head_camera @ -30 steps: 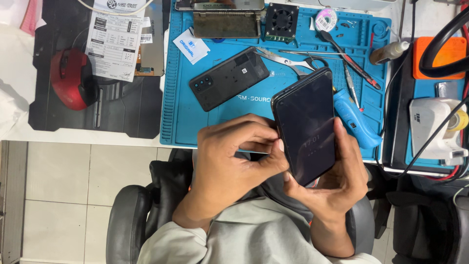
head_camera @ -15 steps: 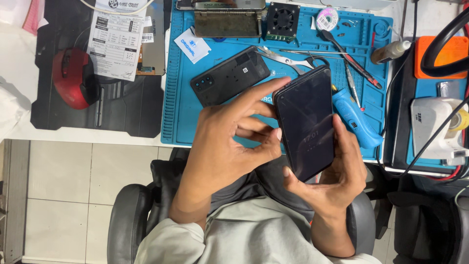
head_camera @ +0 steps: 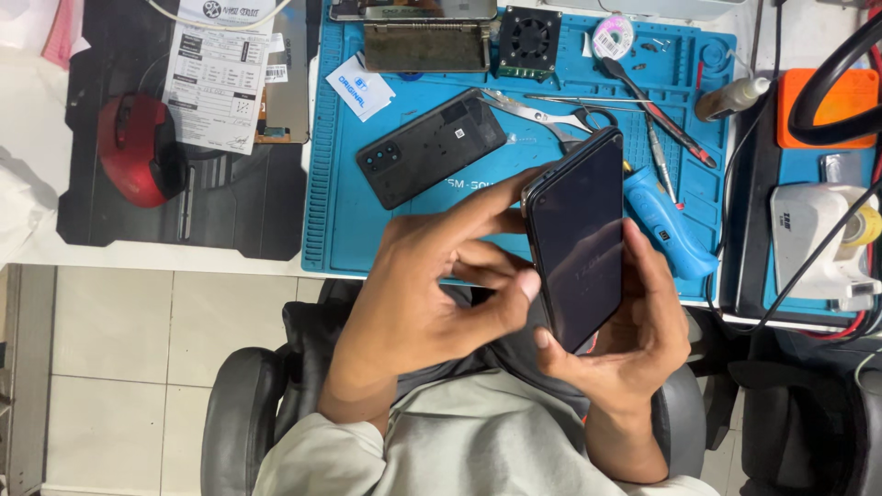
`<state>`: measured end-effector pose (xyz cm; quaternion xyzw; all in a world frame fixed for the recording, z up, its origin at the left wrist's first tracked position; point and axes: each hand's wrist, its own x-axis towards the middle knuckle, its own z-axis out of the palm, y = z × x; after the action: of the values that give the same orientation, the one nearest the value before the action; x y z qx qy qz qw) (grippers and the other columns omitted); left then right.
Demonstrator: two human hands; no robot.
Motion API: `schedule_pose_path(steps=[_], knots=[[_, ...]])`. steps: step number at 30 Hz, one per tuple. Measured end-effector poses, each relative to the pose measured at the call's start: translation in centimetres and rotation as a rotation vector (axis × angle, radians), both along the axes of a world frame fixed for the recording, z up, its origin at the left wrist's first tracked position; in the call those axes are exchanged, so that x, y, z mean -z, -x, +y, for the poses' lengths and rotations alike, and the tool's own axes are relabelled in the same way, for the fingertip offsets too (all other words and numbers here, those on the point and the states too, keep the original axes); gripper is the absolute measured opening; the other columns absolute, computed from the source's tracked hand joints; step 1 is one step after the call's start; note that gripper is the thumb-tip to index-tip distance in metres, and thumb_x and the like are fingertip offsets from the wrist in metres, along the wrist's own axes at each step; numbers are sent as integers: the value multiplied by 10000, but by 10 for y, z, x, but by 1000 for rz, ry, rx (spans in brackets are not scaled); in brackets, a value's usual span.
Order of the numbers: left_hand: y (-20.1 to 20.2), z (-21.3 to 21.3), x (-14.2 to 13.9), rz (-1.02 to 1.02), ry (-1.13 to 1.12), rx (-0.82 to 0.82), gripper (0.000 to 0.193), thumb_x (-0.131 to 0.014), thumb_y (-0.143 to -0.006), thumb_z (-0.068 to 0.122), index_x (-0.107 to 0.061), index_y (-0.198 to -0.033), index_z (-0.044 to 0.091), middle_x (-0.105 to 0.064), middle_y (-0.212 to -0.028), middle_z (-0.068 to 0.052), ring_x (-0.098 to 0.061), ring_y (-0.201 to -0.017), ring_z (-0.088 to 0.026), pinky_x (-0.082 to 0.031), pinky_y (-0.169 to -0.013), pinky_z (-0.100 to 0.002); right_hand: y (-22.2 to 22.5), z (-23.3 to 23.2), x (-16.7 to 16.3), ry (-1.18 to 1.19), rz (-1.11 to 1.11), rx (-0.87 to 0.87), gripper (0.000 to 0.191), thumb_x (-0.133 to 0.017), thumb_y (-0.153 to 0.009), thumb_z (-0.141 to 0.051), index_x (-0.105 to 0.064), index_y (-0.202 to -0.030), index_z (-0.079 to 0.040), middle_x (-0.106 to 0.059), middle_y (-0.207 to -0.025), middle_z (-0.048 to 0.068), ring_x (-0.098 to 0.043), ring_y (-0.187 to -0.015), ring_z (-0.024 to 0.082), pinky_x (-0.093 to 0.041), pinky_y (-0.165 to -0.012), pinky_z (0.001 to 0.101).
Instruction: The person sits at a repair bench handling a smartphone. They power on and test the phone screen, separate the back frame from the display assembly, work on the exposed internals, and then use a screwdriver on the phone body while the frame lies on the mat.
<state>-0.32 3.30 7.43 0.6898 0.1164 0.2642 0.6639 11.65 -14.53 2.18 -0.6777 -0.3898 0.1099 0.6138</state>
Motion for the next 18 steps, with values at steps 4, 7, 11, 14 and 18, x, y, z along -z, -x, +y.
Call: schedule_pose_path(steps=[4, 7, 11, 14, 18], knots=[[5, -5, 0, 36, -37, -4, 708, -757, -926, 43, -423, -1548, 103, -793, -1019, -122, -820, -942, -152, -682, -828, -243, 0, 1, 1, 3, -22, 20, 963, -922, -786, -298, -446, -1513, 116, -586, -1367, 137, -626, -1238, 172, -531, -1073, 264], [4, -7, 1, 53, -90, -36, 691, -776, -966, 55, -432, -1561, 126, -806, -983, -86, -837, -896, -121, -689, -807, -213, 1, 1, 0, 22, -55, 35, 951, -913, -782, -293, -453, -1509, 112, -590, -1353, 139, -634, -1226, 173, -537, -1060, 261], [4, -8, 0, 61, -118, -57, 701, -771, -960, 46, -430, -1565, 140, -798, -944, -55, -835, -863, -101, -678, -791, -206, 0, 0, -1, 34, -66, 32, 941, -907, -788, -285, -454, -1512, 111, -597, -1327, 138, -647, -1211, 177, -542, -1049, 259], [4, -7, 0, 54, -91, -53, 691, -770, -954, 35, -441, -1552, 141, -791, -948, -61, -834, -866, -106, -689, -797, -209, -1, 1, -2, 49, -98, 36, 961, -906, -783, -289, -459, -1539, 102, -598, -1311, 139, -658, -1188, 181, -555, -1019, 255], [3, -6, -1, 84, -36, -50, 745, -756, -925, 21, -447, -1591, 150, -782, -907, -57, -831, -824, -100, -686, -812, -232, -2, 2, -2, 61, -161, 45, 969, -910, -766, -294, -473, -1539, 94, -606, -1289, 146, -671, -1160, 190, -563, -999, 257]])
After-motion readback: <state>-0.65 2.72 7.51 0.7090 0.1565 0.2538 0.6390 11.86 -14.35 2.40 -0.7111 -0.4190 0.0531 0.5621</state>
